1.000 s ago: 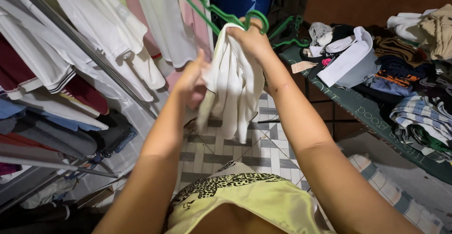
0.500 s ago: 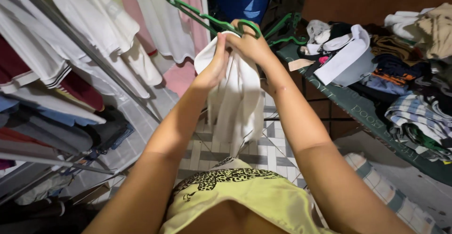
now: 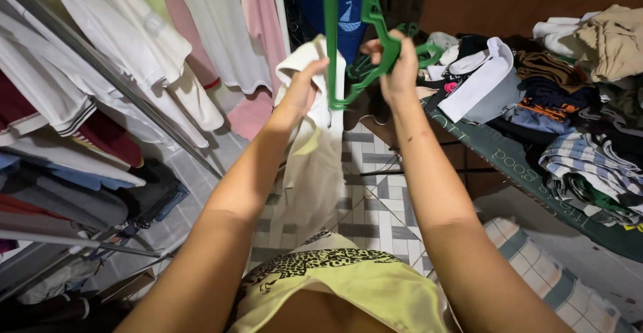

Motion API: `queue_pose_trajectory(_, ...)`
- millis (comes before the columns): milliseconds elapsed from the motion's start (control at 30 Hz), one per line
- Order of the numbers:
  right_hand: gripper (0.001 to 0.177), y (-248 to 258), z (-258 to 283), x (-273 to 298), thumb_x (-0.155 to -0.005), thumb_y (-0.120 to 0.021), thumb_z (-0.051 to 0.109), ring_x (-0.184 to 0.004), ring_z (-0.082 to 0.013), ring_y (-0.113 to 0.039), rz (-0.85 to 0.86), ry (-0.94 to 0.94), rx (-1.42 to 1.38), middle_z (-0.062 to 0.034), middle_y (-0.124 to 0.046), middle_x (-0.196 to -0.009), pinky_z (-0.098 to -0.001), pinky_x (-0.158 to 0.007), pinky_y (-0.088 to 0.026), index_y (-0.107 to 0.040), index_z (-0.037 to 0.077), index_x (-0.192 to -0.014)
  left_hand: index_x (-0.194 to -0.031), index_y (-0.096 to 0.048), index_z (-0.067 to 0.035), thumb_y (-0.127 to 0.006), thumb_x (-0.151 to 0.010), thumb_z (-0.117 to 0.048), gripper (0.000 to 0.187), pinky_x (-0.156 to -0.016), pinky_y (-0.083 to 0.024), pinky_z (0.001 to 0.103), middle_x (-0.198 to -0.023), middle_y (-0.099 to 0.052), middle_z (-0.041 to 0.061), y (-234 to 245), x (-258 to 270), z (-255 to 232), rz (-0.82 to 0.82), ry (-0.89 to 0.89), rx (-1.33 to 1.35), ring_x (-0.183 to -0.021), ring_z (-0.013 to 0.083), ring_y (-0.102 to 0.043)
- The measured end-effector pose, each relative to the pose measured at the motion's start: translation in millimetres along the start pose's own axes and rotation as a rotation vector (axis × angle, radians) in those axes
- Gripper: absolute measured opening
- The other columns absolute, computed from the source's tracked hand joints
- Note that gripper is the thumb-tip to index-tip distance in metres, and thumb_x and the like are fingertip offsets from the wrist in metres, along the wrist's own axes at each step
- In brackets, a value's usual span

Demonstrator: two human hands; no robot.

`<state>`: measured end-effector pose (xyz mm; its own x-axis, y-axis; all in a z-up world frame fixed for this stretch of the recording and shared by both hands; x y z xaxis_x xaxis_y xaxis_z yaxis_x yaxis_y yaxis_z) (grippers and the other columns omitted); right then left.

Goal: Sort laundry by placing clothes on hangers and arranging them on a rack.

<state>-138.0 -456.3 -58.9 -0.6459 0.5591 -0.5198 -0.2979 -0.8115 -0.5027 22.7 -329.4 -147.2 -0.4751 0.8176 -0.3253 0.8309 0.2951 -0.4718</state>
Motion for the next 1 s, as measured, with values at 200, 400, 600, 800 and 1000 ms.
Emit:
queue_pose_trajectory(200,0.047,23.6,-66.1,97.5,-0.101,-0.034,0.05,-0.08,-0.0265,-0.066,0.122,-0.997,0.521,-0.0192,-0.066,-0.098,-0.0451,-0.068,-0.059,-0.047,0.013,-0.127,-0.141,-0.059,0.002,-0.059,-0.096,-0.057,0.074,-0.077,-0.052,0.034,-0.12,-0.066,0.013,28.3,-8.6,-76.8,-0.296,-0.093,-0.283,-0.096,0.0183,-0.066)
queue_pose_trajectory(400,0.061,-10.3,-27.6,79.0,-0.094,-0.056,0.004,-0.114,-0.0316,-0.075,0.295,-0.667,0.165,-0.0172,-0.064,-0.131,-0.0463,-0.096,-0.055,-0.028,0.001,-0.148,-0.16,-0.03,0.007,-0.04,-0.099,-0.08,0.106,-0.129,-0.021,0.039,-0.169,-0.028,0.024,32.8,-40.8,-105.9,-0.157,-0.184,-1.149,-0.16,0.037,-0.024)
queue_pose_trajectory(600,0.042,-37.3,20.6,57.5,-0.102,-0.055,0.01,-0.08,-0.0214,-0.073,0.366,-0.65,0.361,-0.0176,-0.07,-0.124,-0.0326,-0.068,-0.058,-0.05,-0.004,-0.141,-0.16,-0.018,0.007,-0.031,-0.089,-0.086,0.118,-0.127,-0.006,0.039,-0.169,-0.012,0.027,57.7,-44.6,-104.3,-0.391,-0.123,-1.189,-0.159,0.0368,-0.005)
queue_pose_trajectory(800,0.028,-67.1,21.9,63.5,-0.107,-0.059,0.014,-0.062,-0.0139,-0.06,0.415,-0.571,0.498,-0.0138,-0.07,-0.094,-0.0273,-0.057,-0.048,-0.06,-0.008,-0.124,-0.156,-0.022,0.01,-0.032,-0.09,-0.087,0.118,-0.127,-0.007,0.041,-0.166,-0.017,0.03,55.0,-60.5,-95.6,-0.373,0.012,-1.355,-0.157,0.0396,-0.01)
queue_pose_trajectory(1000,0.022,-64.6,-78.7,42.2,-0.097,-0.065,0.016,-0.052,-0.0073,-0.051,0.007,-0.416,0.461,0.0019,-0.062,-0.075,-0.0237,-0.046,-0.039,-0.064,0.006,-0.117,-0.147,-0.043,0.011,-0.038,-0.092,-0.082,0.108,-0.124,-0.021,0.04,-0.155,-0.041,0.032,-8.4,-50.8,-91.2,-0.331,-0.143,-1.242,-0.15,0.0428,-0.033)
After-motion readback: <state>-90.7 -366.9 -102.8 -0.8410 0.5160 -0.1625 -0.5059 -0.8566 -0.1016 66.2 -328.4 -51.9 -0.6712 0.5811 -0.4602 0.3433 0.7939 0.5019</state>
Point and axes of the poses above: each hand's wrist, its own x-axis away from the middle knuckle, its own y-axis out of the back of the hand, z = x × y, the point moved 9 cm from there along -x, towards the middle knuckle
